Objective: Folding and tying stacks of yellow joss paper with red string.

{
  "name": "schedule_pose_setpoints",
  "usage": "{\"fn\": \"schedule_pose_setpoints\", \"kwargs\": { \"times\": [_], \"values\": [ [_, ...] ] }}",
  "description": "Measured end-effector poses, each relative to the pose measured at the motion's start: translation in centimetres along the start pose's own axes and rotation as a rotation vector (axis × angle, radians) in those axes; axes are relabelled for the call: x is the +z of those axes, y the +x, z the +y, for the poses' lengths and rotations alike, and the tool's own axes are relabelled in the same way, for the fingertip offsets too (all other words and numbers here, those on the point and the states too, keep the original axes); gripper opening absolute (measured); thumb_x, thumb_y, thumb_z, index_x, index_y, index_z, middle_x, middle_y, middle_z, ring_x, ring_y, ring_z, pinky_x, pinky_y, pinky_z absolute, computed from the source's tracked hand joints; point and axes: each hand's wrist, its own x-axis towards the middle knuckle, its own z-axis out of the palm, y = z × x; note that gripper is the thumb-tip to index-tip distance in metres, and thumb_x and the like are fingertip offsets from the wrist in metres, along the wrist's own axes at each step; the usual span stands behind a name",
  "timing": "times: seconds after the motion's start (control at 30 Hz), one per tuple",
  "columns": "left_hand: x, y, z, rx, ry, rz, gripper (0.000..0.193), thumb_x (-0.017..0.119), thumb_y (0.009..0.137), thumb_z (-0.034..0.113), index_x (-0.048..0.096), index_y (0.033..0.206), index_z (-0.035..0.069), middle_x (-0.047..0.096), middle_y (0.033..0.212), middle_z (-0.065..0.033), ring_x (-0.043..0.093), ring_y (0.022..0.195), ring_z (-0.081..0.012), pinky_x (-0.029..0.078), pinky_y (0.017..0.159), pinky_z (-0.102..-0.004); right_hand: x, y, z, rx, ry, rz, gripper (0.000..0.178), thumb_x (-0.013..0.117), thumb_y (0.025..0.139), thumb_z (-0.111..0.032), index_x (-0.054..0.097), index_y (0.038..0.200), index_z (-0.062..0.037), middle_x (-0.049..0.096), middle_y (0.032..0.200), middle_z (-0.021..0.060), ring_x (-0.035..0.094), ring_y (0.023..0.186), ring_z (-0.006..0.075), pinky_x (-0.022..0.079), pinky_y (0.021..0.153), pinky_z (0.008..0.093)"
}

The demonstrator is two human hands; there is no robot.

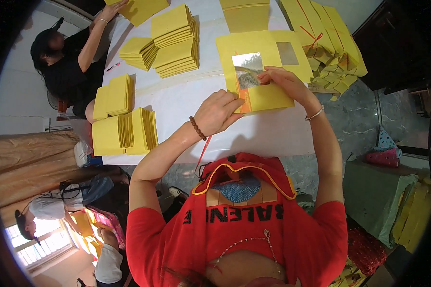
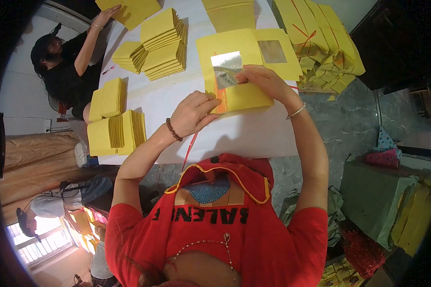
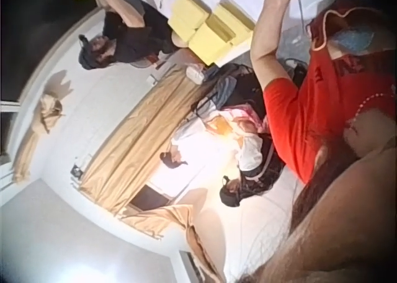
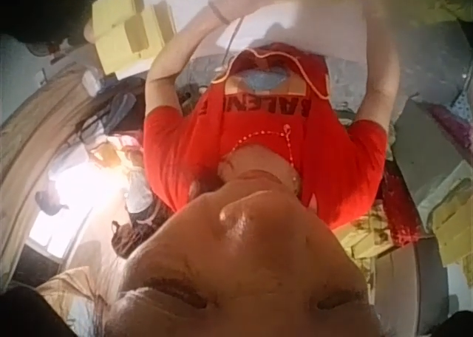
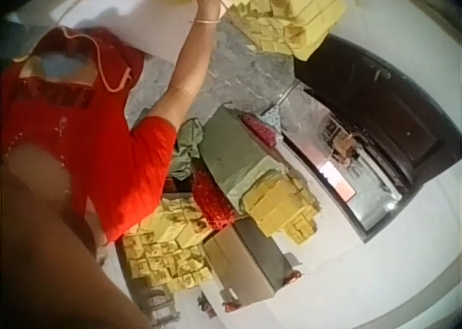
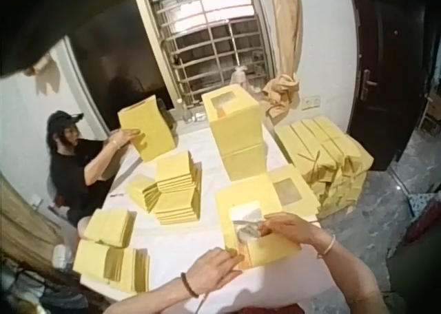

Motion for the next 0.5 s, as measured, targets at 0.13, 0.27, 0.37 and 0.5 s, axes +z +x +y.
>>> {"fn": "schedule_pose_setpoints", "kwargs": {
  "times": [0.13, 0.27, 0.37, 0.5],
  "values": [
    [-0.2, 0.1, -0.7, -0.099, -0.118, 0.008, 0.015, 0.06, 0.08, 0.015, 0.061, 0.089, 0.002, 0.057, 0.078, -0.0112, 0.054, 0.074, -0.0278, 0.045, 0.065, -0.0352, 0.0, 0.1, -0.7, 0.034, 0.073, -0.042, 0.046, 0.031, 0.095, -0.032, 0.062, 0.094, 0.002, 0.062, 0.1, 0.0105, 0.052, 0.103, 0.0168, 0.027, 0.103, 0.0315],
    [-0.1, 0.6, -1.0, -0.255, -0.235, -0.007, 0.015, 0.056, 0.083, 0.015, 0.061, 0.088, 0.002, 0.059, 0.076, -0.0136, 0.056, 0.071, -0.0307, 0.046, 0.063, -0.0366, -0.2, -0.2, -0.4, -0.05, 0.043, -0.056, 0.06, 0.015, 0.097, -0.037, 0.062, 0.093, 0.0006, 0.061, 0.105, 0.012, 0.045, 0.115, 0.021, 0.018, 0.109, 0.0354],
    [0.1, 0.4, -1.4, -0.349, -0.338, -0.013, 0.018, 0.054, 0.085, 0.017, 0.06, 0.088, 0.001, 0.06, 0.076, -0.0144, 0.057, 0.069, -0.0298, 0.045, 0.062, -0.0351, 0.3, -0.5, -1.0, -0.003, 0.101, 0.0, 0.063, 0.021, 0.095, -0.045, 0.065, 0.091, 0.0003, 0.061, 0.106, 0.0103, 0.035, 0.123, 0.0241, 0.019, 0.106, 0.0344],
    [-0.6, 1.0, -1.4, -0.503, -0.442, -0.103, 0.02, 0.053, 0.085, 0.018, 0.059, 0.088, 0.0, 0.06, 0.075, -0.015, 0.057, 0.067, -0.0282, 0.045, 0.061, -0.034, -0.2, -0.7, -0.9, -0.031, 0.07, -0.015, 0.062, 0.021, 0.095, -0.044, 0.064, 0.091, -0.0002, 0.06, 0.11, 0.0117, 0.033, 0.125, 0.0258, 0.019, 0.106, 0.0352]
  ]
}}
